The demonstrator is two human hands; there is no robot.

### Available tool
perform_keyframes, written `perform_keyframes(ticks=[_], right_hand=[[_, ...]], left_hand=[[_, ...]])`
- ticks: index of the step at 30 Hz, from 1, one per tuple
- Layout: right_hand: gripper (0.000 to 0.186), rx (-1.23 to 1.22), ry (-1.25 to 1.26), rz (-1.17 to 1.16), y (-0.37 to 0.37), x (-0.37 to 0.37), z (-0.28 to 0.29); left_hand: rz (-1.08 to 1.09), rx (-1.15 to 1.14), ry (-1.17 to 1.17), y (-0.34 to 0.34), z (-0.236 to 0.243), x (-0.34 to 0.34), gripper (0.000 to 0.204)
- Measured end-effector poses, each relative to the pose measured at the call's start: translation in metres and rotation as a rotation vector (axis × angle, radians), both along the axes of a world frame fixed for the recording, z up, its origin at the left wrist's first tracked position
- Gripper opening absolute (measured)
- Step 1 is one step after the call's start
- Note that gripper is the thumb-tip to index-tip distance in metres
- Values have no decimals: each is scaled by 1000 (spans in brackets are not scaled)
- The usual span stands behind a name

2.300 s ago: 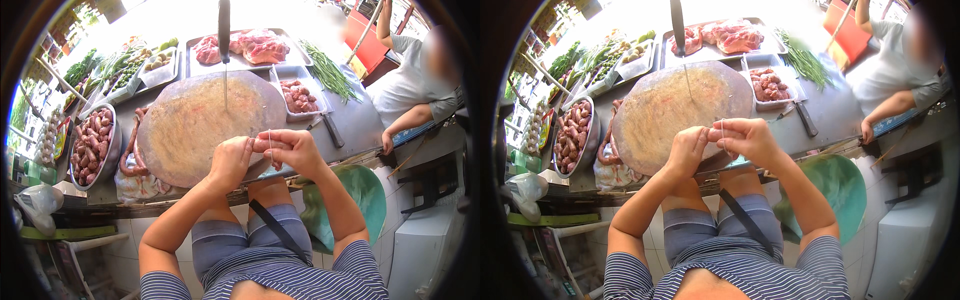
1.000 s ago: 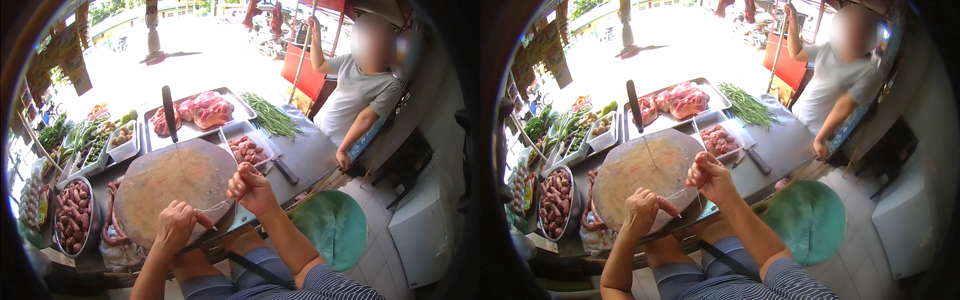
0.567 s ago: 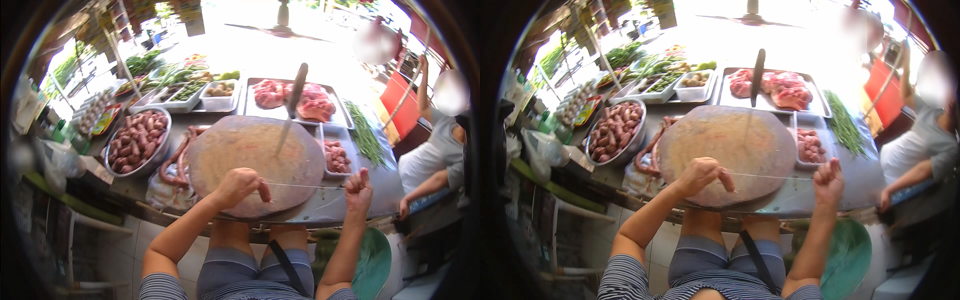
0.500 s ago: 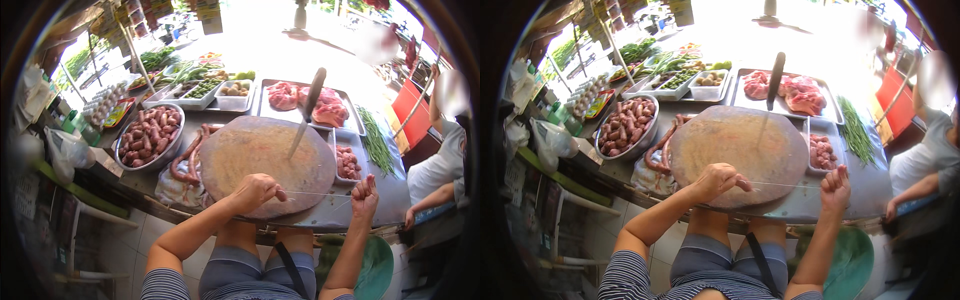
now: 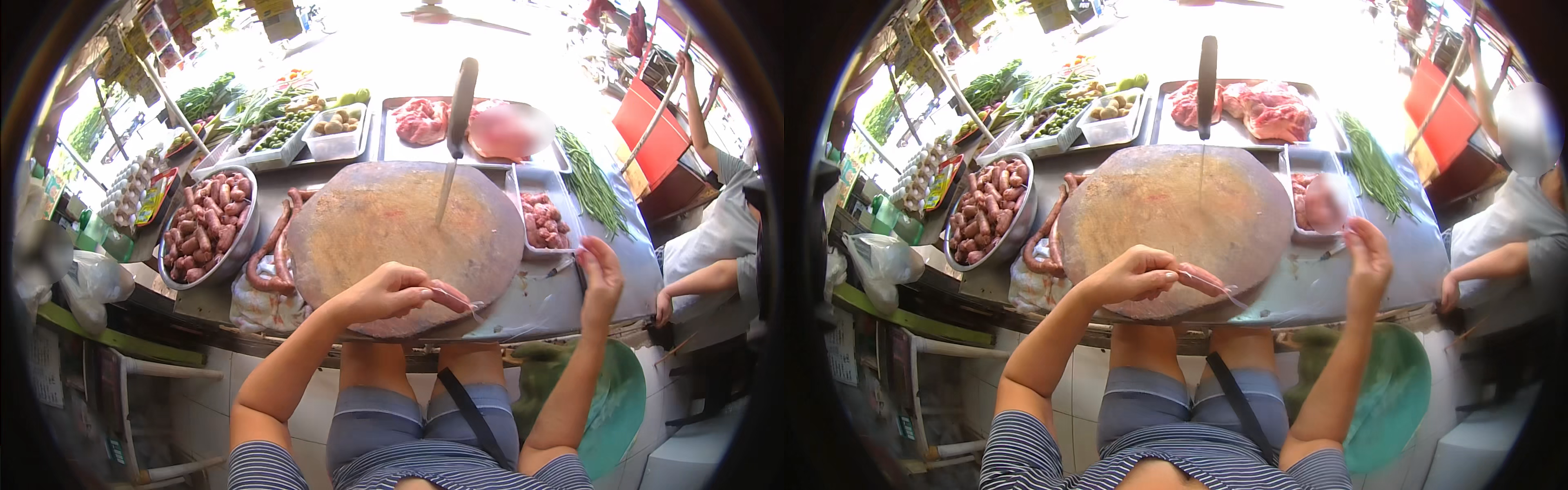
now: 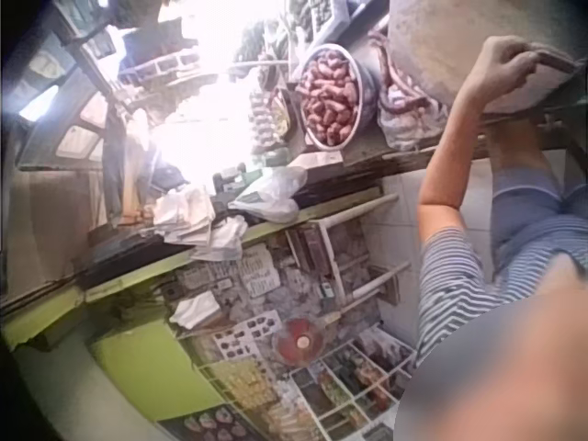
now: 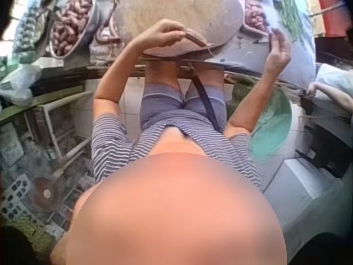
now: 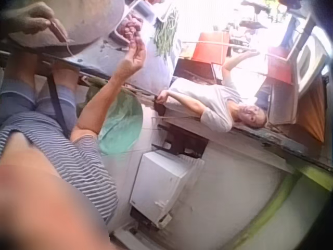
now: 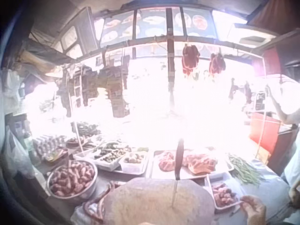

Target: The person ties off sections of a long sausage casing filled with ground meat using string, then cuts the tied sections into individual sausages with a knife. The finished sausages are placed into a metal bowl on the counter.

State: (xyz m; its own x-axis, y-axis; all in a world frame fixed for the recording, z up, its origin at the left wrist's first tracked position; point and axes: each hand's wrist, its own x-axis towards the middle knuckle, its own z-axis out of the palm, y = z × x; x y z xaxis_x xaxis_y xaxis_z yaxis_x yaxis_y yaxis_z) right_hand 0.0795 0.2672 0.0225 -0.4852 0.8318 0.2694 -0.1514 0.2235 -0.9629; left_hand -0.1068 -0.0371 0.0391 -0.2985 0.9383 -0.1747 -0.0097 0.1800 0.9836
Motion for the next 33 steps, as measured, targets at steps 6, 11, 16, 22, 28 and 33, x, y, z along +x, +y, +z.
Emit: perform_keyframes(ticks=[6,11,16,22,28,33], right_hand=[[41,84,-234,942,-79,-53,4],[37,-164,-167,922,-89,-77,7],[26,93,-237,822,-73,-104,14],[25,334,-248,587,-81,-129,7],[25,267,-226,568,-78,-142,-5],[24,260,-212,595,-75,-154,-18]], left_hand=[[-25,54,257,42,12,7,20],[41,25,504,51,22,-18,18],[77,-7,681,61,28,-57,22],[120,-50,734,76,22,-82,26],[130,-51,724,86,13,-96,29],[137,-83,724,87,-8,-113,28]])
